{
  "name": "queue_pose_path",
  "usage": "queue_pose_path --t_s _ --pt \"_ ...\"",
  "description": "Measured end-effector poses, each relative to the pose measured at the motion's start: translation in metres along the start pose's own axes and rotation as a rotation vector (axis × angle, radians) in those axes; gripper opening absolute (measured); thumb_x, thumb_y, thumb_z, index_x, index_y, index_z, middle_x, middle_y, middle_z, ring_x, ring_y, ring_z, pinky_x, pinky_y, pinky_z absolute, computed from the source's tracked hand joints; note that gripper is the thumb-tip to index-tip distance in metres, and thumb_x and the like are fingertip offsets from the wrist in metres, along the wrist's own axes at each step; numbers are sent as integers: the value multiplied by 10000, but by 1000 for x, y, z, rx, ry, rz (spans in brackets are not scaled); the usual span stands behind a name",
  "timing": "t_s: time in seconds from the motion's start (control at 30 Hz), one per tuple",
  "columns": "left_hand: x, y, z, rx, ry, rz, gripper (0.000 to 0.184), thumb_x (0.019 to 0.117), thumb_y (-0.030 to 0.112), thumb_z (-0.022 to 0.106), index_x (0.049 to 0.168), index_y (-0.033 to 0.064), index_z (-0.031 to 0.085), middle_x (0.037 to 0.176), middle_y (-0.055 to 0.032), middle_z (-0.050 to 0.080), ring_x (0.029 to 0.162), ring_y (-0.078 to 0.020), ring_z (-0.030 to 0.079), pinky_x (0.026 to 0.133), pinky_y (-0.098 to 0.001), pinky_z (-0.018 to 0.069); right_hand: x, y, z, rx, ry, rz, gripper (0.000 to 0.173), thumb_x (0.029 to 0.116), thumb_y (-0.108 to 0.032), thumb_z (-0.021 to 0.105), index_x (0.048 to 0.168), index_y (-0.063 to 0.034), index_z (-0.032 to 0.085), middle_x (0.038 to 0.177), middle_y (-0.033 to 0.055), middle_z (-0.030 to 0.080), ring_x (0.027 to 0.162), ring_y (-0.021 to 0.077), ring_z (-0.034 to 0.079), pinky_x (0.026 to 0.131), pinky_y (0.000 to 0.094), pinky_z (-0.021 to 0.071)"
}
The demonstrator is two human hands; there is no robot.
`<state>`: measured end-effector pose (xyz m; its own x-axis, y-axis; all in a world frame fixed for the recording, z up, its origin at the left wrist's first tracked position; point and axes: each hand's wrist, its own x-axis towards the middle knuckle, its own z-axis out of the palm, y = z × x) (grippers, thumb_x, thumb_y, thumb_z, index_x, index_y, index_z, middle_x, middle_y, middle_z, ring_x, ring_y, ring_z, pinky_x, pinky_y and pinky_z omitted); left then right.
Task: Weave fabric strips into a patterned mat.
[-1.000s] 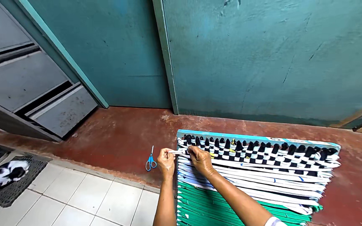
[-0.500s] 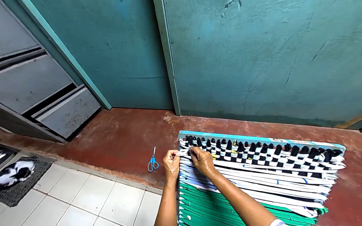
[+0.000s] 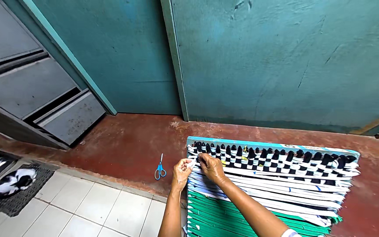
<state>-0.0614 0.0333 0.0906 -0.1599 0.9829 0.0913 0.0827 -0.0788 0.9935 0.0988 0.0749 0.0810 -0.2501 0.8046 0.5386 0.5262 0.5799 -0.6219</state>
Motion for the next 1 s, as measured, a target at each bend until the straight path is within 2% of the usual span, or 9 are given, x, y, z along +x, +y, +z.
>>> queue_pose_path --t_s 0.07,0.1,0.17,0.2,0.33,0.5,0.7,0.87,1.0 --pt "0 2 -4 208 -11 64 253 850 -58 649 1102 -72 665 863 -46 659 699 -24 580 680 -193 502 0 0 0 -2 6 -8 194 872 24 629 1030 33 742 942 171 758 834 335 754 713 531 597" --pt "1 4 -5 346 18 106 241 857 -39 652 1093 -69 690 867 -83 662 706 -78 565 689 -246 483 0 0 1 -2 6 -9 196 875 24 629 1034 35 742 949 172 759 842 336 755 719 533 598" --pt "4 10 -4 528 123 182 215 883 -26 649 1080 -83 712 916 -188 701 758 -230 628 754 -397 522 0 -1 0 -3 -9 -1 203 884 25 627 1052 41 740 968 180 759 859 340 755 736 539 596" --pt "7 11 -3 556 188 223 217 885 -29 643 1081 -90 713 915 -207 703 763 -264 641 757 -424 527 -1 -1 -1 -3 -17 0 205 883 26 627 1055 43 737 972 183 757 862 343 754 740 539 595" --pt "19 6 6 503 323 402 152 849 -28 655 978 -74 722 845 -155 700 701 -170 625 689 -305 518 -1 -1 -1 -10 -26 0 199 886 23 624 1049 41 738 967 181 757 851 342 753 737 534 595" --pt "30 1 6 305 316 360 88 846 -47 684 920 -95 691 848 -132 700 724 -77 642 692 -208 527 -1 -2 -2 -9 -40 10 206 881 29 625 1054 43 736 975 189 753 858 353 749 742 546 590" --pt "38 0 3 259 292 377 85 839 -58 674 913 -98 687 843 -115 701 720 -47 630 689 -186 519 -1 -2 -2 -18 -49 10 216 879 35 621 1063 45 735 986 191 753 878 354 748 756 545 591" --pt "41 5 0 249 204 263 95 872 -42 670 953 -89 691 824 -84 682 677 -29 587 668 -189 495 -1 -1 -2 -17 -50 15 229 869 42 628 1070 43 736 991 192 755 881 360 749 752 556 589" --pt "47 0 -2 -10 177 110 77 887 -104 629 955 -72 644 762 -21 648 623 -27 605 618 -192 534 -1 -2 -2 -18 -55 19 230 873 39 624 1073 43 737 1000 191 755 888 364 749 764 551 589"
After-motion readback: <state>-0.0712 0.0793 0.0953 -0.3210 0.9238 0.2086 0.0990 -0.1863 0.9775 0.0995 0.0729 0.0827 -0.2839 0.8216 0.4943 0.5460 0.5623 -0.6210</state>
